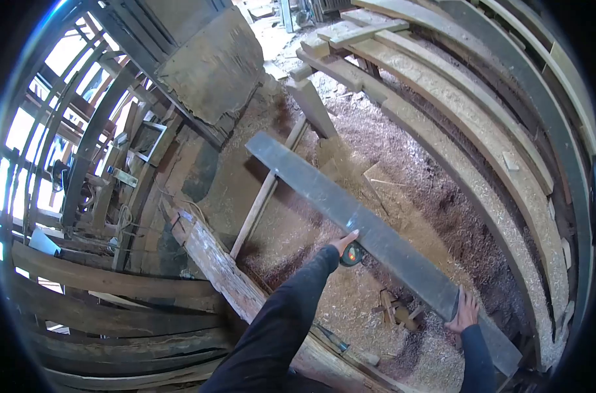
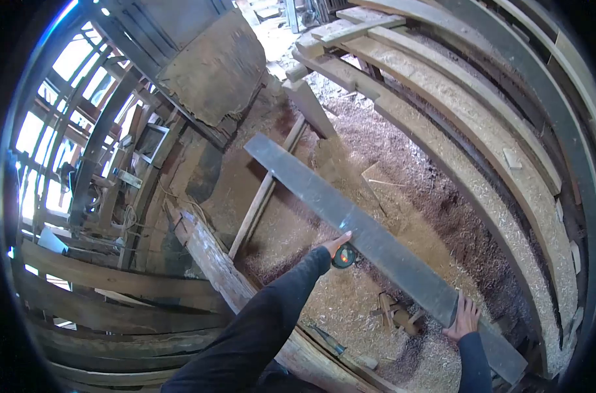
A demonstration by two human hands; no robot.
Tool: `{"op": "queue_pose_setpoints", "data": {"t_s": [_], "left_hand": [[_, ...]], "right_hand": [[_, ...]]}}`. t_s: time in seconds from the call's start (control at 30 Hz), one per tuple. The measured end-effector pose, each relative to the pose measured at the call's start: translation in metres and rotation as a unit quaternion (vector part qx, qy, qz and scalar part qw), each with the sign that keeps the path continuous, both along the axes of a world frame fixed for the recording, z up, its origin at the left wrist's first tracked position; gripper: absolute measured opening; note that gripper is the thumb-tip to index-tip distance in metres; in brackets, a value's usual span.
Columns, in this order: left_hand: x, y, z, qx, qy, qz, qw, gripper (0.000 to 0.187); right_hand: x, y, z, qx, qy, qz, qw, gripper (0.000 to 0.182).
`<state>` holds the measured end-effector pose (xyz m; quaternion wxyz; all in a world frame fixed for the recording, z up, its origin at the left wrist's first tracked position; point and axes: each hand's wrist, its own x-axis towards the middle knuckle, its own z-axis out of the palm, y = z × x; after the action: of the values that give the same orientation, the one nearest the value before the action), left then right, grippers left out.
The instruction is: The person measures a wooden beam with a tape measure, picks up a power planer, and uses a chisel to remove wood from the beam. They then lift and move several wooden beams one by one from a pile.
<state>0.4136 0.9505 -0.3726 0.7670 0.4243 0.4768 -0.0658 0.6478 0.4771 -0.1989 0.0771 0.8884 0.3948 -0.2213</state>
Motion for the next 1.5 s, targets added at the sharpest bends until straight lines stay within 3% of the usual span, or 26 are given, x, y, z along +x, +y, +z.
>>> {"op": "queue_pose_setpoints", "data": {"t_s": [0.03,0.1,0.13,0.2,0.23,0.3,0.33,0.4,0.43,0.53,0.67,0.73,0.8,0.83,0.9,1.03,1.1,1.2,1.23,1.27,1.33,1.37,1.4,1.43,1.47,1.5], "left_hand": [[-0.001,-0.007,0.016,-0.002,0.007,-0.001,1.000,0.066],[-0.007,-0.027,0.052,0.111,-0.043,-0.001,0.993,0.065],[-0.017,-0.032,0.062,0.113,-0.036,-0.007,0.993,0.065],[-0.065,-0.040,0.076,-0.029,-0.086,-0.081,0.993,0.060],[-0.092,-0.050,0.083,0.022,-0.058,-0.075,0.995,0.056],[-0.162,-0.069,0.084,0.061,-0.047,-0.059,0.995,0.050],[-0.191,-0.082,0.074,0.041,-0.071,-0.039,0.996,0.047],[-0.190,-0.117,0.134,-0.234,-0.066,0.127,0.962,0.041],[-0.196,-0.131,0.130,-0.266,-0.061,0.094,0.957,0.041],[-0.205,-0.176,0.123,-0.319,-0.114,0.072,0.938,0.045],[-0.171,-0.228,0.144,-0.270,-0.086,-0.037,0.958,0.051],[-0.160,-0.240,0.145,-0.281,-0.076,-0.111,0.950,0.051],[-0.158,-0.242,0.141,-0.299,-0.084,-0.146,0.939,0.048],[-0.153,-0.241,0.137,-0.304,-0.090,-0.157,0.935,0.044],[-0.144,-0.241,0.139,-0.321,-0.087,-0.177,0.926,0.039],[-0.148,-0.237,0.152,-0.273,-0.109,-0.236,0.926,0.045],[-0.167,-0.239,0.130,-0.246,-0.108,-0.250,0.930,0.050],[-0.173,-0.277,0.157,-0.241,-0.134,-0.280,0.920,0.069],[-0.178,-0.313,0.194,-0.197,-0.159,-0.305,0.918,0.072],[-0.181,-0.333,0.186,-0.214,-0.172,-0.338,0.900,0.072],[-0.192,-0.403,0.200,-0.146,-0.190,-0.379,0.894,0.070],[-0.197,-0.437,0.195,-0.083,-0.201,-0.419,0.882,0.068],[-0.203,-0.470,0.192,-0.017,-0.211,-0.456,0.864,0.066],[-0.211,-0.515,0.226,0.073,-0.246,-0.492,0.832,0.064],[-0.212,-0.552,0.227,0.090,-0.294,-0.499,0.810,0.063],[-0.209,-0.587,0.225,0.198,-0.347,-0.512,0.761,0.062]], "right_hand": [[0.007,-0.002,-0.019,-0.002,0.007,-0.001,1.000,0.146],[0.016,-0.004,-0.061,0.003,-0.021,0.005,1.000,0.145],[0.019,-0.004,-0.084,0.005,-0.013,0.000,1.000,0.145],[0.014,-0.003,-0.123,0.022,0.008,-0.022,0.999,0.143],[0.006,0.002,-0.133,-0.037,-0.010,-0.071,0.997,0.138],[0.007,-0.010,-0.143,0.090,-0.022,-0.067,0.993,0.135],[0.002,-0.006,-0.120,0.051,0.001,-0.076,0.996,0.133],[-0.013,-0.006,-0.063,0.053,-0.020,-0.055,0.997,0.130],[-0.027,-0.011,-0.045,0.033,-0.015,-0.079,0.996,0.127],[-0.094,-0.041,0.006,0.081,0.006,-0.116,0.990,0.115],[-0.257,-0.078,0.077,0.291,0.139,-0.173,0.930,0.092],[-0.330,-0.075,0.128,0.324,0.355,-0.269,0.835,0.083],[-0.412,-0.088,0.149,0.331,0.404,-0.334,0.785,0.078],[-0.458,-0.103,0.139,0.335,0.382,-0.364,0.781,0.078],[-0.537,-0.139,0.098,0.263,0.512,-0.460,0.677,0.072],[-0.637,-0.201,0.070,0.177,0.381,-0.609,0.673,0.073],[-0.672,-0.235,0.043,0.110,0.473,-0.683,0.547,0.081],[-0.745,-0.269,-0.063,0.235,0.524,-0.662,0.482,0.081],[-0.700,-0.241,0.024,0.137,0.511,-0.772,0.353,0.071],[-0.722,-0.254,-0.010,0.155,0.507,-0.773,0.349,0.071],[-0.762,-0.273,-0.091,0.259,0.366,-0.579,0.681,0.079],[-0.759,-0.294,-0.087,0.340,0.391,-0.528,0.673,0.084],[-0.755,-0.317,-0.066,0.354,0.382,-0.527,0.671,0.084],[-0.751,-0.336,-0.029,0.321,0.370,-0.576,0.654,0.083],[-0.748,-0.347,-0.010,0.290,0.357,-0.626,0.630,0.082],[-0.767,-0.368,-0.034,0.385,0.331,-0.650,0.565,0.080]]}}
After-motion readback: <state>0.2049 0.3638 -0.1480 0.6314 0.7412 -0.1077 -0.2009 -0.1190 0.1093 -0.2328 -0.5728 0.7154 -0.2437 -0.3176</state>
